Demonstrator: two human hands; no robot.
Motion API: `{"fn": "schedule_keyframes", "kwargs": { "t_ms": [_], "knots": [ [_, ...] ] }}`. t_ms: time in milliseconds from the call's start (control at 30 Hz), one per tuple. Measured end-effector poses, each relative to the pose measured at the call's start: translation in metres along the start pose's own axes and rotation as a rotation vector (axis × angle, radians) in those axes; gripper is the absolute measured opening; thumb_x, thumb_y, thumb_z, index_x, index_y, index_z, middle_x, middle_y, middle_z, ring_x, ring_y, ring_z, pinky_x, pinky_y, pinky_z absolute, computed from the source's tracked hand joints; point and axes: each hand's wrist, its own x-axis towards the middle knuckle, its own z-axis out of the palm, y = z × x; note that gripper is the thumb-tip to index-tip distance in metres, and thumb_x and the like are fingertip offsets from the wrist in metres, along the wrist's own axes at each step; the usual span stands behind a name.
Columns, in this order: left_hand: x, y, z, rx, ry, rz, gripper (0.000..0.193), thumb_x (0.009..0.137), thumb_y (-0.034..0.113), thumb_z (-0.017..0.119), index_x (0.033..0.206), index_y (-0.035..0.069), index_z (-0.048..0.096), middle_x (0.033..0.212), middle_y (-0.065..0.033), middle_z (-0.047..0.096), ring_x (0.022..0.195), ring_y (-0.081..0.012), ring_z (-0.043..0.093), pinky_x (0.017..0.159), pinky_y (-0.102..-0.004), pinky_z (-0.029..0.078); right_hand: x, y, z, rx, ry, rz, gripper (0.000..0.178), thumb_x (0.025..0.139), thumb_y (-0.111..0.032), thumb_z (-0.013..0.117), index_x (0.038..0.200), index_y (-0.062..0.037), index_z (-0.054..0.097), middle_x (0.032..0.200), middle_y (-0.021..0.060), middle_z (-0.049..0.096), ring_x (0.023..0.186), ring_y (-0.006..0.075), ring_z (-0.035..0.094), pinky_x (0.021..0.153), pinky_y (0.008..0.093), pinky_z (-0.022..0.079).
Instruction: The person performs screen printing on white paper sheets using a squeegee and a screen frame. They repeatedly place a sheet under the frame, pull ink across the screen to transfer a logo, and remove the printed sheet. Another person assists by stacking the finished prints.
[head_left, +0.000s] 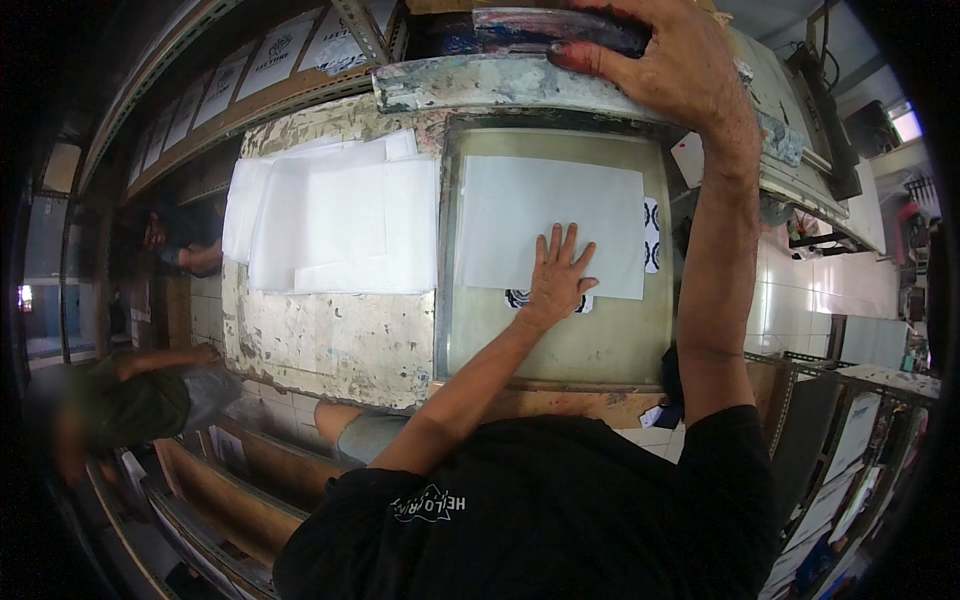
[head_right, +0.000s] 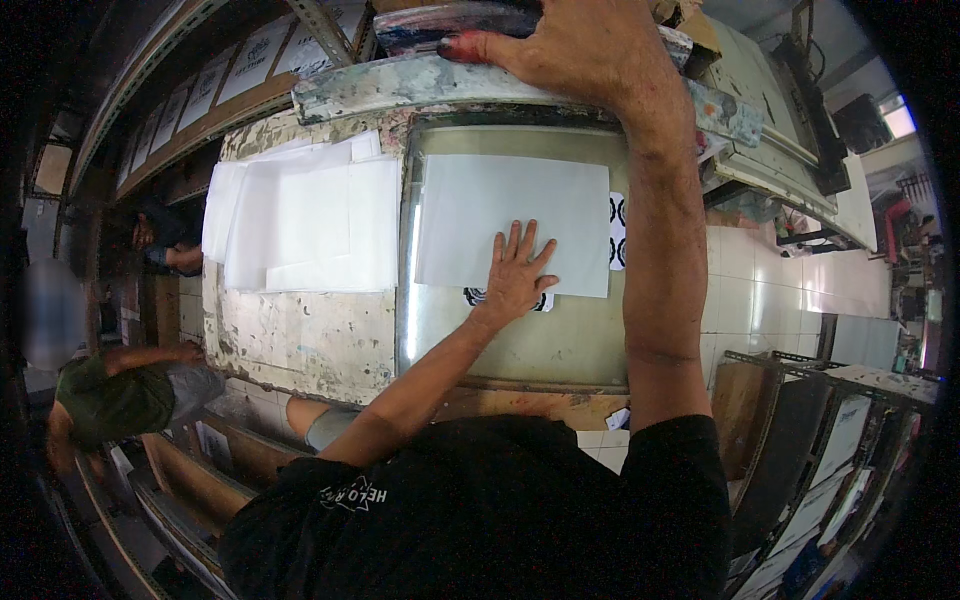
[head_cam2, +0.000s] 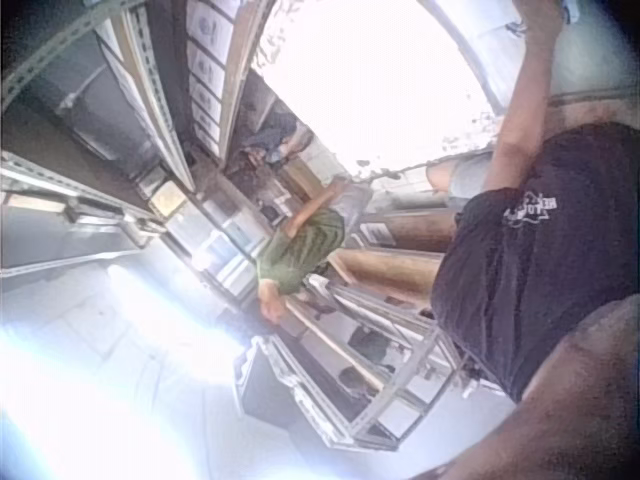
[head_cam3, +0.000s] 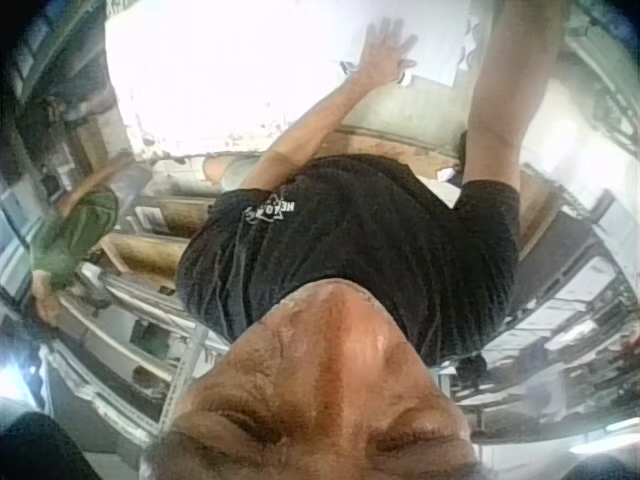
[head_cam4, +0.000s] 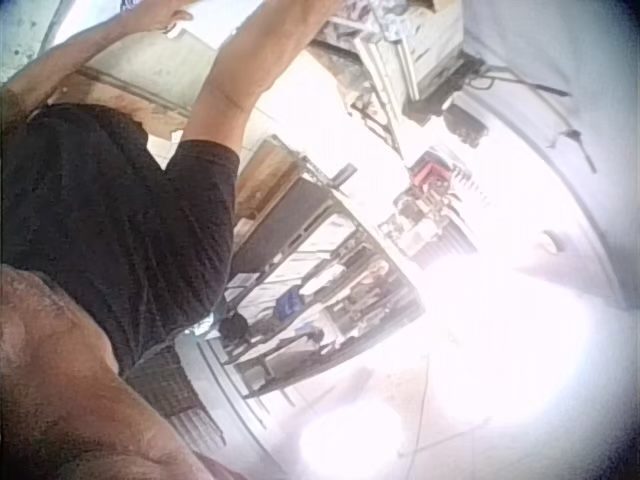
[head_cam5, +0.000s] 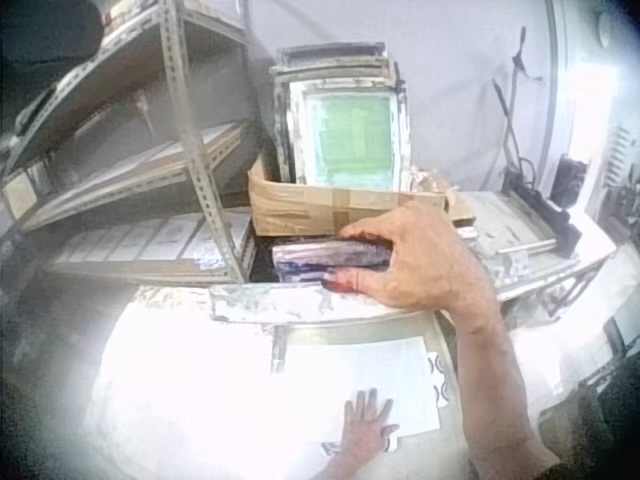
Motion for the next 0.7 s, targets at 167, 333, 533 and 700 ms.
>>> {"fn": "schedule_keyframes", "kwargs": {
  "t_ms": [167,333,533,700],
  "knots": [
    [-0.002,0.006,-0.007,0.038,-0.069,0.014,0.059,0.095,0.043,0.060,0.146,0.016,0.048,0.160,-0.0226,0.024,0.147,-0.0472,0.020,0.113,-0.0658,0.020,-0.001,0.007,0.006,-0.063,0.033,-0.039,0.052,0.074,-0.045,0.081,0.104,-0.0036,0.077,0.089,0.0141,0.076,0.077,0.0257,0.068,0.079,0.0344,0.051],
    [-0.006,0.004,-0.023,0.077,-0.025,0.052,0.060,0.095,0.041,0.061,0.147,0.015,0.047,0.154,-0.0221,0.036,0.144,-0.0422,0.029,0.111,-0.0645,0.023,-0.013,-0.007,0.001,0.059,-0.043,0.145,0.055,0.072,-0.047,0.082,0.107,-0.0036,0.076,0.098,0.0171,0.075,0.095,0.0297,0.067,0.088,0.0359,0.049],
    [-0.027,-0.012,-0.123,-0.907,0.692,-0.216,0.098,0.064,0.023,0.090,0.145,-0.003,0.042,0.138,-0.0161,0.054,0.128,-0.0309,0.051,0.104,-0.0396,0.040,-0.071,-0.011,0.037,-0.050,0.057,-0.024,0.049,0.072,-0.045,0.082,0.112,-0.0168,0.075,0.089,0.0135,0.072,0.080,0.0310,0.070,0.067,0.0415,0.054],
    [-0.069,-0.016,-0.178,-1.199,0.696,-0.405,0.106,0.056,0.002,0.093,0.147,-0.008,0.039,0.125,-0.0124,0.061,0.113,-0.0240,0.060,0.102,-0.0375,0.048,-0.162,-0.041,0.079,-0.089,0.014,0.008,0.046,0.075,-0.027,0.079,0.120,-0.0223,0.072,0.086,0.0088,0.066,0.076,0.0264,0.065,0.065,0.0389,0.049]
  ]
}}
